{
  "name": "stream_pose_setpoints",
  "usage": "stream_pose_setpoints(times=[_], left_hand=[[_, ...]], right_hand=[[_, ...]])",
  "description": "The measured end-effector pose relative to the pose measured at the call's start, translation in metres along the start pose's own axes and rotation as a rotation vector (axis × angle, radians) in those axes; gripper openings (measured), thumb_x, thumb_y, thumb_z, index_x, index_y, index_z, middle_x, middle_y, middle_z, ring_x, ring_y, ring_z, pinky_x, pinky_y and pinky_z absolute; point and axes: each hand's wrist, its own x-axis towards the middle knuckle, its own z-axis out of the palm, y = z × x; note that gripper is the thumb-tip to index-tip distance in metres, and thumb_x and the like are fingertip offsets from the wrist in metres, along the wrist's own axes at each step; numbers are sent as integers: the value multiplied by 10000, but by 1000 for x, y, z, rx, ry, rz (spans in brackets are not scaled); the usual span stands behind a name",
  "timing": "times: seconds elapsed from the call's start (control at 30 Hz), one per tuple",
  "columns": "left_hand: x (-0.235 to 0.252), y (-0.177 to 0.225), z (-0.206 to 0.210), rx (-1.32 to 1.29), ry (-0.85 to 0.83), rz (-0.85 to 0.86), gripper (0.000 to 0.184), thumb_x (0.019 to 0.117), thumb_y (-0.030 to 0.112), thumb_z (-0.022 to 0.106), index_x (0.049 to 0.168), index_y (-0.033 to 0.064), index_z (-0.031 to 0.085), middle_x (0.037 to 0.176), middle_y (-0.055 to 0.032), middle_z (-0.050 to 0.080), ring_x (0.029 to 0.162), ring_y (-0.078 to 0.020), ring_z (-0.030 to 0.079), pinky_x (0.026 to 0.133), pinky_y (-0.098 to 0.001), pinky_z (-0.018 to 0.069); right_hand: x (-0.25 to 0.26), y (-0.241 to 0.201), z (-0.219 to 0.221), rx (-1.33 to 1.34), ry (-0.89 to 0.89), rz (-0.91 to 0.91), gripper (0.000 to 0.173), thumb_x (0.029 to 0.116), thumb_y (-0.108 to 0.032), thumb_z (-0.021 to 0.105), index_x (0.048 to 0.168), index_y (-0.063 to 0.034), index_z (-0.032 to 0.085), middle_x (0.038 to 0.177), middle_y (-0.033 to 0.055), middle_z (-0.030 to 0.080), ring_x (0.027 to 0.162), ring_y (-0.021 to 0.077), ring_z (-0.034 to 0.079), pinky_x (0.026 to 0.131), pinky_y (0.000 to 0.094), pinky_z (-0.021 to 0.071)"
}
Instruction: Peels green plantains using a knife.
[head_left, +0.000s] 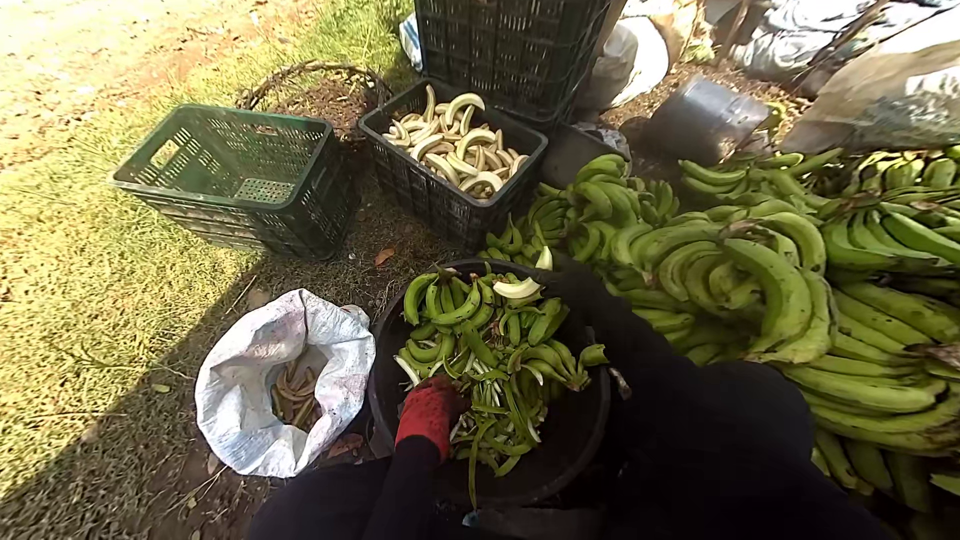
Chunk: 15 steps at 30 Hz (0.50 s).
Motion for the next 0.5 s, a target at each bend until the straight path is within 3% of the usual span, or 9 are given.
stream_pose_setpoints(times=[0.1,0.13,0.2,0.27,0.33,0.43,0.5], left_hand=[[-8,-2,-17,-80,74,31,524,950,567,604,1247,139,658,1266,-106,684,1239,-292,628,1039,-556,495],[-10,-1,-24,-97,84,30,515,952,560,602,1250,144,657,1256,-104,687,1227,-290,634,1030,-557,498],[-17,-1,-38,-116,99,34,505,968,553,590,1270,153,646,1255,-101,688,1222,-287,638,1031,-558,496],[-25,-4,-48,-148,136,41,516,971,570,585,1277,158,641,1250,-92,689,1217,-276,640,1035,-540,495],[-32,-10,-55,-206,193,49,543,958,587,597,1284,155,643,1233,-98,691,1195,-277,645,1027,-546,497],[-43,-17,-70,-269,255,67,586,946,618,599,1317,165,636,1228,-90,694,1177,-264,652,1023,-531,506],[-51,-19,-80,-309,260,81,582,948,613,603,1322,167,634,1215,-84,694,1167,-256,653,1019,-523,508]], right_hand=[[4,-68,-12,405,205,-309,631,1016,-278,624,1558,-160,323,1432,83,538,1187,175,610,944,389,562],[-7,-76,-10,382,209,-339,644,1031,-320,599,1581,-230,277,1460,40,521,1185,155,593,935,380,550],[-18,-64,3,290,167,-279,665,1032,-394,577,1602,-316,244,1493,23,507,1213,210,585,940,468,542],[-1,-23,30,157,128,-152,611,1027,-416,584,1567,-253,350,1377,102,598,1110,274,635,888,531,541],[17,16,62,43,-17,-18,524,1062,-348,522,1507,-89,426,1288,184,612,1037,272,629,872,473,527],[24,60,107,-53,-174,152,584,1055,-368,521,1514,-24,418,1423,204,559,1271,300,573,1056,494,468],[31,88,137,-91,-192,222,609,1037,-396,549,1491,-7,437,1389,223,578,1284,333,567,1080,529,450]])
